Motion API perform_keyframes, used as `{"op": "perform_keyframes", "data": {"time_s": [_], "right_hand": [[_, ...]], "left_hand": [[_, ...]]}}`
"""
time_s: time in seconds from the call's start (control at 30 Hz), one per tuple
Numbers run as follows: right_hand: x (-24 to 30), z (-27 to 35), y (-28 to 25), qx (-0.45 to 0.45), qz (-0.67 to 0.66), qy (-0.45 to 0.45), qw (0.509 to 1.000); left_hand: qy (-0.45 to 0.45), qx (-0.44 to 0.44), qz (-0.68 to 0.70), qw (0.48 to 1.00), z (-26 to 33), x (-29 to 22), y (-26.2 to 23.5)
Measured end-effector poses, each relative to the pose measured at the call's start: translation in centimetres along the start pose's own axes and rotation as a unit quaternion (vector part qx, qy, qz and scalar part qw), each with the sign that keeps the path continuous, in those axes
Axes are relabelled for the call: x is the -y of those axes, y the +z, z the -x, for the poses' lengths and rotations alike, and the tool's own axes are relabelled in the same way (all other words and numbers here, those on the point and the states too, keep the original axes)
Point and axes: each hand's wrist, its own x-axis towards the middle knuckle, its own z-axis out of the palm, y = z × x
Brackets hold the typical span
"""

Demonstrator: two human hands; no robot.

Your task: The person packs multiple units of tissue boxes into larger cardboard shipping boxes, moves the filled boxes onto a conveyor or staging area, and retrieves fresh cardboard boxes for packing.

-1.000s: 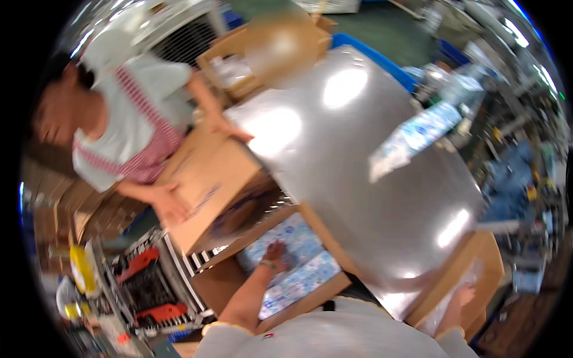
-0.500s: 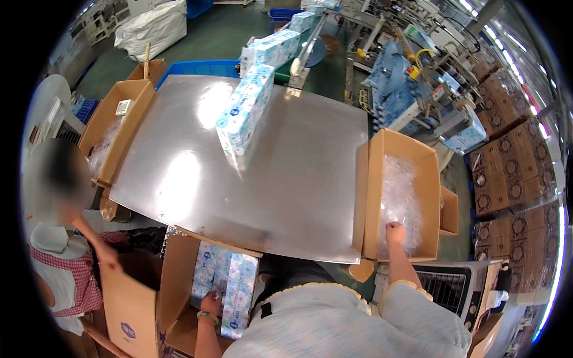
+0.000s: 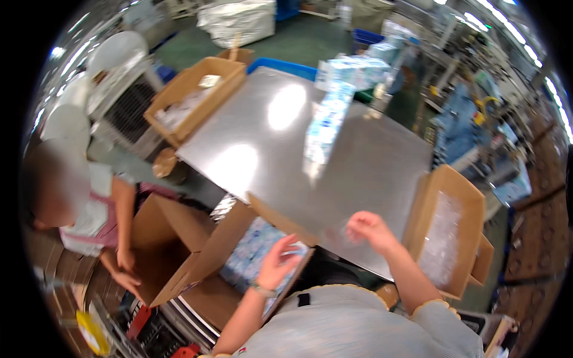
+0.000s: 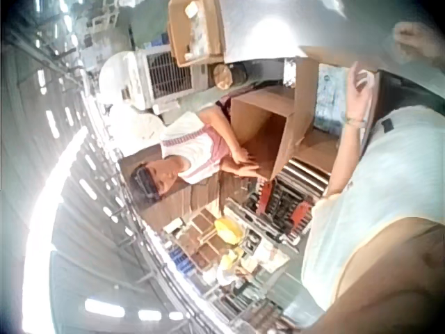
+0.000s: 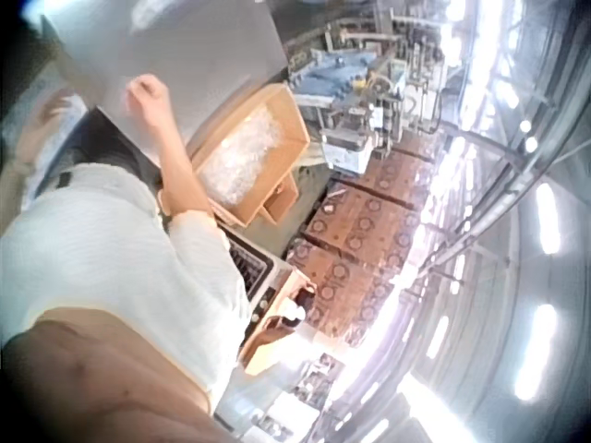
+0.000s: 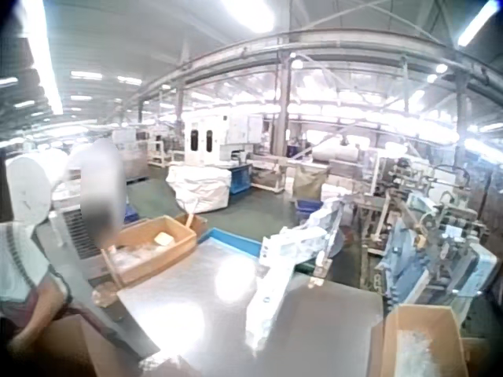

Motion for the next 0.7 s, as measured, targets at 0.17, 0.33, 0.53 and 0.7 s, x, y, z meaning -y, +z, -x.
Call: {"op": "perform_keyframes", "data": {"time_s": [0.17, 0.33, 0.53, 0.7], "right_hand": [[-2.7, -5.6, 14.4, 0.202, 0.224, -0.088, 0.949], [-8.9, -9.3, 19.2, 0.264, 0.298, -0.329, 0.856], [1.7, -16.9, 13.5, 0.211, 0.44, -0.456, 0.745], [11.9, -27.3, -1.7, -0.062, 0.839, -0.314, 0.44]], "left_hand": [[0.025, -0.191, 0.005, 0.981, 2.4, 2.4, -2.7], [-0.065, -0.384, -0.361, 0.847, 11.1, 9.7, -11.4], [-0.109, -0.424, -0.351, 0.828, 10.9, 8.2, -10.2], [0.055, -0.376, -0.396, 0.836, 1.4, 2.9, -7.2]]}}
